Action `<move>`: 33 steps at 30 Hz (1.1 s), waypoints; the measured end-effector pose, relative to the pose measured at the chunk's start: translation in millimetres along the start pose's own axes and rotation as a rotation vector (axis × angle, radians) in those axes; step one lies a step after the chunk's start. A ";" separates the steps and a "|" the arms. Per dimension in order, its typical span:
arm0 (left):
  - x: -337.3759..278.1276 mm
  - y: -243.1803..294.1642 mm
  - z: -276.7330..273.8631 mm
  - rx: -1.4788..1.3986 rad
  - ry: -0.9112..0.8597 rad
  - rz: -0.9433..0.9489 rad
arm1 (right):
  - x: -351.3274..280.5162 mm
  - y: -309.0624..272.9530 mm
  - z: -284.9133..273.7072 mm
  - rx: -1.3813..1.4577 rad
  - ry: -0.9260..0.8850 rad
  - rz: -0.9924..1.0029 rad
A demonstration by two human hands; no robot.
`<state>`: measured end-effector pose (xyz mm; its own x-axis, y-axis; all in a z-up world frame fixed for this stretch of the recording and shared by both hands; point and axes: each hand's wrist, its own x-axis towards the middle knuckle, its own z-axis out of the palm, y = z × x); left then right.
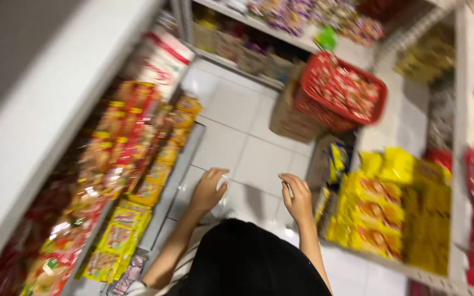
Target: The person repeatedly takes seasoning packets from a basket on the floor and arranges them onto store shelves by hand.
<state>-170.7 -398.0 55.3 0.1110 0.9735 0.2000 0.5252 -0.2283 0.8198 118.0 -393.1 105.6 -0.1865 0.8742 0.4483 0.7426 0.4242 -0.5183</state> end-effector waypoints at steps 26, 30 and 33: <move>334.5 -6.7 157.7 -0.039 -0.543 0.045 | 161.1 194.6 -0.4 -0.077 -0.157 0.391; 387.6 -23.9 179.3 -0.049 -0.581 0.030 | 224.9 242.2 17.1 -0.106 -0.142 0.327; 412.6 -34.7 204.1 -0.064 -0.606 0.047 | 244.3 260.4 27.1 -0.063 -0.157 0.403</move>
<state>29.2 14.5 -0.2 0.6028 0.7929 -0.0893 0.4589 -0.2529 0.8517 248.4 -62.6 60.4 0.0343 0.9944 0.1003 0.8131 0.0306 -0.5814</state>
